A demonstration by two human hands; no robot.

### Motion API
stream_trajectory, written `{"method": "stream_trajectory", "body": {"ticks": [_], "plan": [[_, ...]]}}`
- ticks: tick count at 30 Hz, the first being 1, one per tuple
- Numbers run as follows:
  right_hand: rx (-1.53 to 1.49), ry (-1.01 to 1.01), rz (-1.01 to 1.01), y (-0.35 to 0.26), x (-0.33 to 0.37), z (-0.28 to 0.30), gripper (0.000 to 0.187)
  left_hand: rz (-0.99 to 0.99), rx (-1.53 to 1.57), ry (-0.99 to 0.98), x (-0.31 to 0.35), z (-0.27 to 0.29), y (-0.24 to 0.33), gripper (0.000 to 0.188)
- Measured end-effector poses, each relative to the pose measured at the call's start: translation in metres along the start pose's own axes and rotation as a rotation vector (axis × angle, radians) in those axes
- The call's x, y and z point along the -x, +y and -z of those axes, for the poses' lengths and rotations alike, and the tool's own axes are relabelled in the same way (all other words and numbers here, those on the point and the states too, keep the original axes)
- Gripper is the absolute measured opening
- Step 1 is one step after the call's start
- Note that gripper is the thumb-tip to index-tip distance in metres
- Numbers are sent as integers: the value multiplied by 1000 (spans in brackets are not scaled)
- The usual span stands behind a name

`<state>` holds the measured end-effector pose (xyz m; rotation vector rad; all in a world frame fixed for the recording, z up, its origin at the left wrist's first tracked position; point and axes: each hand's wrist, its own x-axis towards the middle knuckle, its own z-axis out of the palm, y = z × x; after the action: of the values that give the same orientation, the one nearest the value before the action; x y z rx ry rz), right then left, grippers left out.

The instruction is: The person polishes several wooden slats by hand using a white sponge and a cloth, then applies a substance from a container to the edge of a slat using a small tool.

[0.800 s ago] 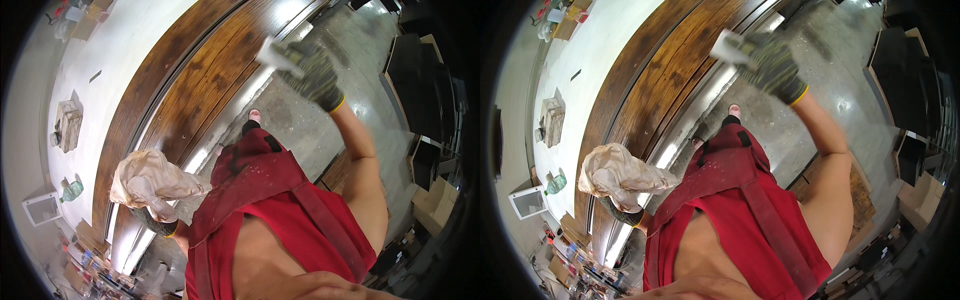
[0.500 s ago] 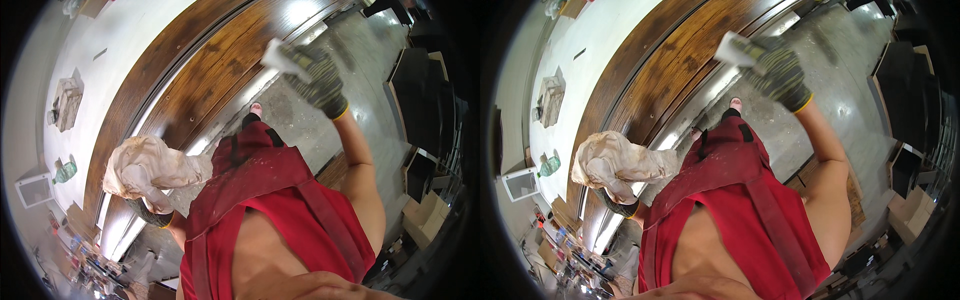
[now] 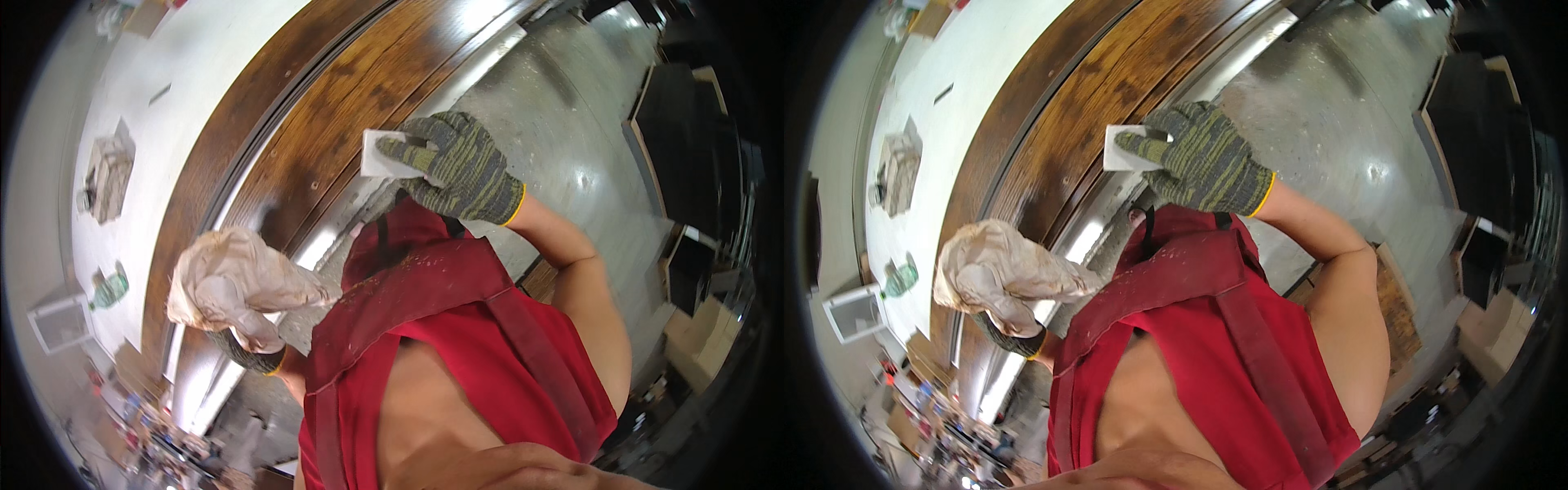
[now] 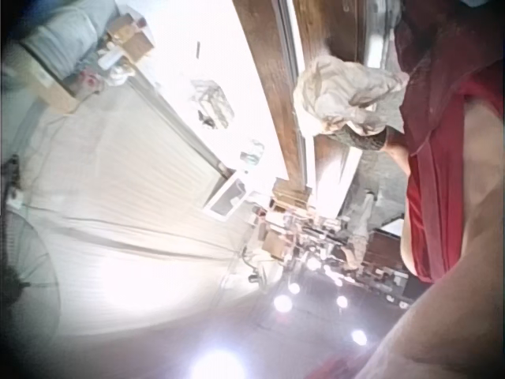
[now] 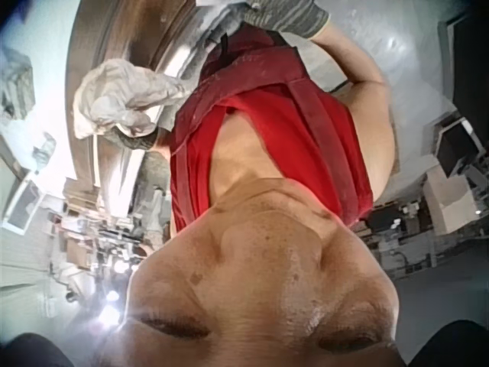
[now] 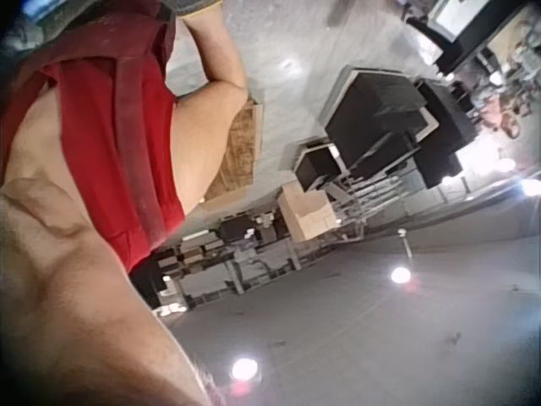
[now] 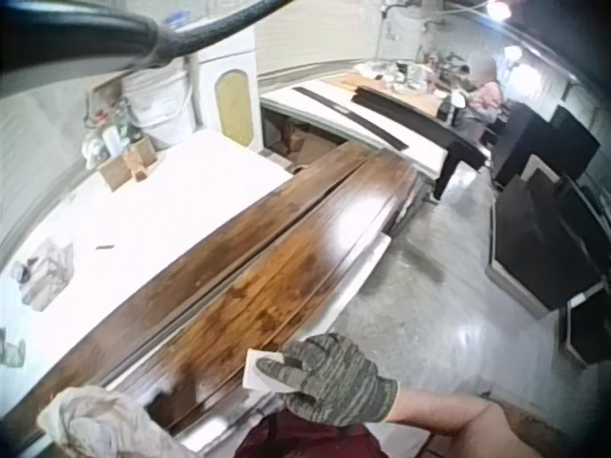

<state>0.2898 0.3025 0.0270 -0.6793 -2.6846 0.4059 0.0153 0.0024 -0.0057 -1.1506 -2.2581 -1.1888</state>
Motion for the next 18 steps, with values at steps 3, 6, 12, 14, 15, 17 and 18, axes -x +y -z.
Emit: {"method": "stream_trajectory", "body": {"ticks": [3,6,12,14,15,17,18], "plan": [[106,254,-24,51,5,1,60,-34,-21,19,3,-3,-2,55],[313,321,-105,108,10,21,55,-76,-4,3,-3,-14,-6,55],[407,318,-288,173,6,76,49,-132,24,6,-12,-23,-10,56],[289,363,-369,190,0,97,58,-141,24,8,-15,-22,-11,57],[431,463,-315,204,-1,100,56,-146,22,7,-17,-21,-9,57],[343,405,-444,223,-9,119,52,-156,17,7,-19,-19,-8,57],[388,469,-453,235,-6,124,51,-162,23,-2,-22,-21,-8,57]]}}
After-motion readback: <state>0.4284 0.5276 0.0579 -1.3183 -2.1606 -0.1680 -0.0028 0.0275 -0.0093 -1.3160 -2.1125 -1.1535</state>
